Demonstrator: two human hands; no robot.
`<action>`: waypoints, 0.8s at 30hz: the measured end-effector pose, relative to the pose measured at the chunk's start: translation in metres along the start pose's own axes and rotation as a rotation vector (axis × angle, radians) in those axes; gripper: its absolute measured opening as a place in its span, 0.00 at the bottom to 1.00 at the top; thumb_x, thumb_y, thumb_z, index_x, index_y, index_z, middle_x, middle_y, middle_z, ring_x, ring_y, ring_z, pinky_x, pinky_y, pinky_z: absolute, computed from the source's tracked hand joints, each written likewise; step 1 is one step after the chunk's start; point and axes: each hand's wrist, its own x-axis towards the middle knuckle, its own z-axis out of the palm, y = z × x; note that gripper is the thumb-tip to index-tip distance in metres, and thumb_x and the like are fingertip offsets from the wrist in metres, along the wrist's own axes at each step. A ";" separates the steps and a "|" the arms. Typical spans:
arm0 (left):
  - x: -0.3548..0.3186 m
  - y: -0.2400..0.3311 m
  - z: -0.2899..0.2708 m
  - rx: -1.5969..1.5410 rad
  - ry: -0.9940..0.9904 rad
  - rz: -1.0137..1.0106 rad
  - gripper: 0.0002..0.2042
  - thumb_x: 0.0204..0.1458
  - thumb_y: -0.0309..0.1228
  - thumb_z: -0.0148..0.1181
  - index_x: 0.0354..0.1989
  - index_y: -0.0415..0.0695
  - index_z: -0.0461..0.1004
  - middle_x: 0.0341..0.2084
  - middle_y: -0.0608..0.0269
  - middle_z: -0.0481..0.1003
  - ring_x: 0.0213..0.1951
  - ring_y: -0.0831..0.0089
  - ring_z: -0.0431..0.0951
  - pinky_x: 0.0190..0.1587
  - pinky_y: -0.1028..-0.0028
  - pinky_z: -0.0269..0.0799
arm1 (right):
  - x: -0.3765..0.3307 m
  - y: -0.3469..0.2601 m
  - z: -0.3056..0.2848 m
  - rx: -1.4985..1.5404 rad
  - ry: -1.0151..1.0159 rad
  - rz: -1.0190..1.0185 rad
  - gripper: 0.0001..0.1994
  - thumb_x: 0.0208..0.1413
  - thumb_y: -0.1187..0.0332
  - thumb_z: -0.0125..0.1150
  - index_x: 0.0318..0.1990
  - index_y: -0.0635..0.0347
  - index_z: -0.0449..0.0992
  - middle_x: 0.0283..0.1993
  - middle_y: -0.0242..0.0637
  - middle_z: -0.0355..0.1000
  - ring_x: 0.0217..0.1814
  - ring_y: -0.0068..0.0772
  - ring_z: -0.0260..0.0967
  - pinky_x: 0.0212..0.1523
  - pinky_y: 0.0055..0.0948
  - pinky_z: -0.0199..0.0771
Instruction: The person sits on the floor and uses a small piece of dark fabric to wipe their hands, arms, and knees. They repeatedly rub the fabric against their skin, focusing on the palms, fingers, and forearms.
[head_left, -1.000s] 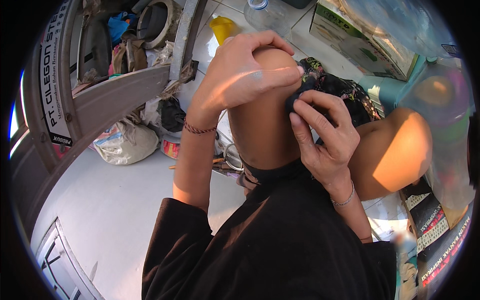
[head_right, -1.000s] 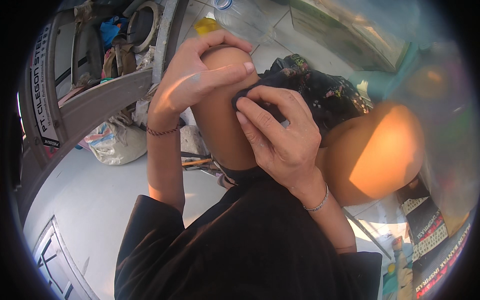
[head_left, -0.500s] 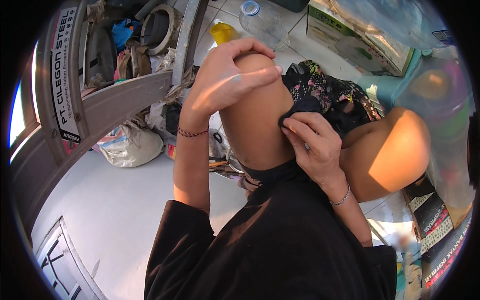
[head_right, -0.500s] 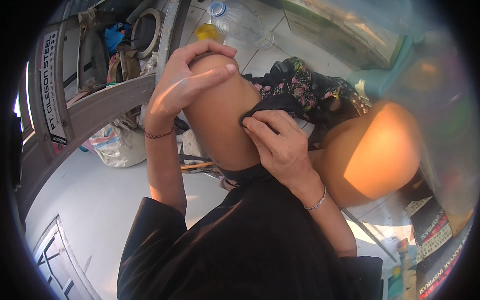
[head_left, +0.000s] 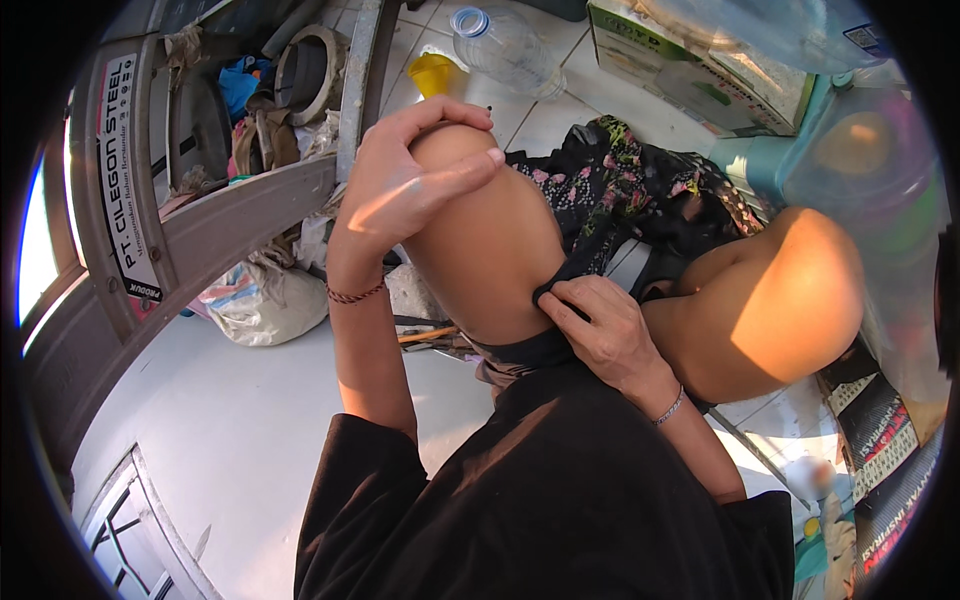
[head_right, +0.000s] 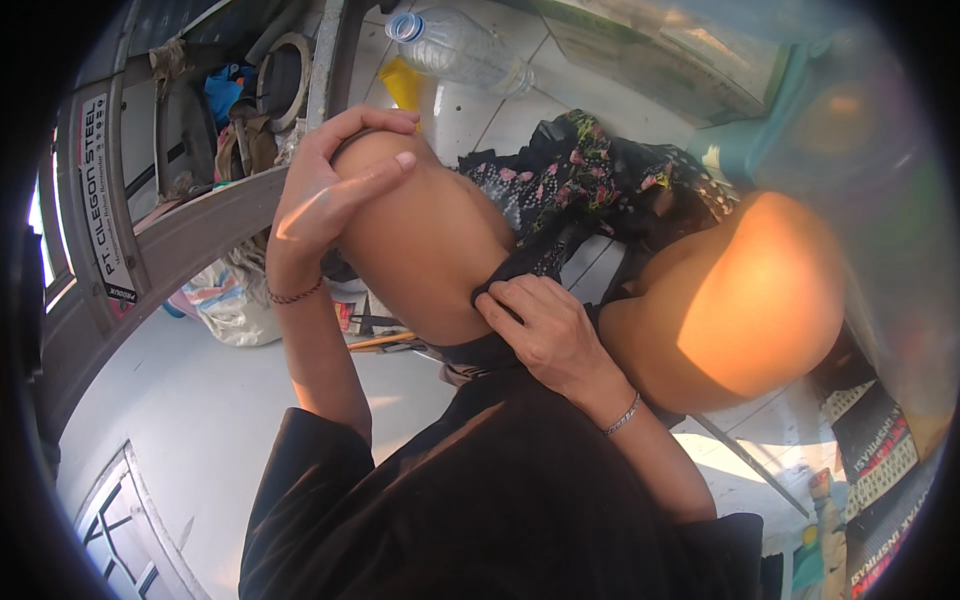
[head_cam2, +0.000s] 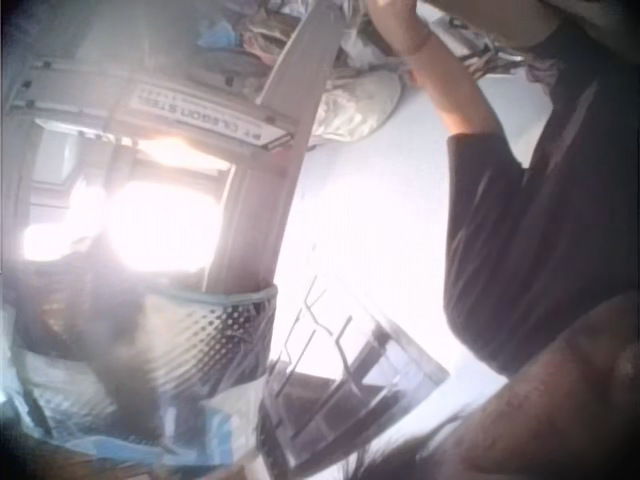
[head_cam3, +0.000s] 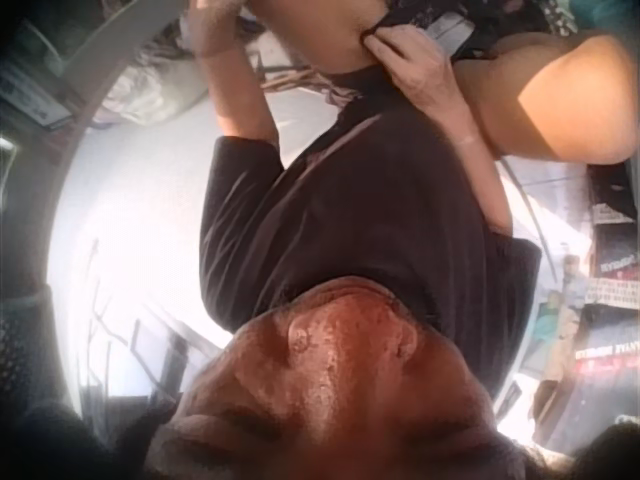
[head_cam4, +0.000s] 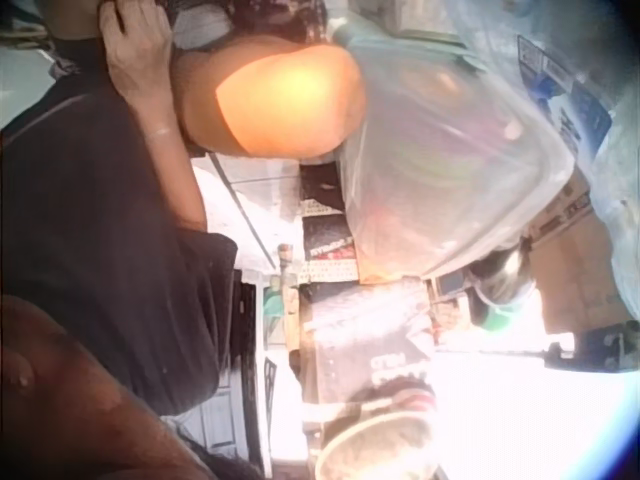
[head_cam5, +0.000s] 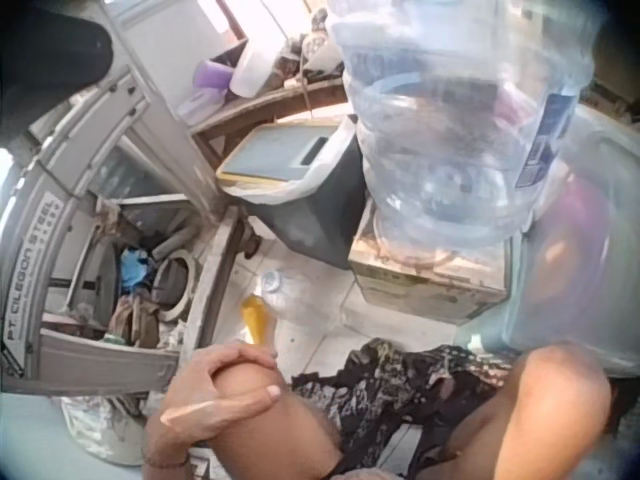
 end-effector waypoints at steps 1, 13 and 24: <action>-0.003 0.000 -0.001 0.003 0.018 -0.003 0.18 0.48 0.37 0.74 0.44 0.40 0.82 0.45 0.59 0.83 0.47 0.69 0.81 0.54 0.69 0.75 | -0.003 0.001 -0.001 -0.009 -0.048 -0.004 0.13 0.45 0.82 0.72 0.41 0.64 0.82 0.42 0.40 0.77 0.41 0.42 0.77 0.41 0.35 0.79; -0.011 -0.001 -0.006 0.043 0.063 -0.011 0.17 0.49 0.36 0.73 0.44 0.39 0.82 0.46 0.57 0.83 0.48 0.69 0.81 0.54 0.68 0.76 | 0.000 -0.002 0.001 -0.015 -0.038 0.033 0.14 0.45 0.81 0.69 0.42 0.63 0.82 0.43 0.38 0.75 0.42 0.42 0.76 0.41 0.36 0.78; -0.010 -0.007 -0.007 0.021 0.062 0.026 0.18 0.48 0.36 0.73 0.44 0.39 0.83 0.47 0.56 0.83 0.49 0.68 0.82 0.55 0.68 0.75 | 0.001 -0.005 -0.003 -0.047 -0.137 0.031 0.15 0.45 0.78 0.66 0.44 0.64 0.81 0.43 0.39 0.74 0.45 0.41 0.76 0.44 0.35 0.79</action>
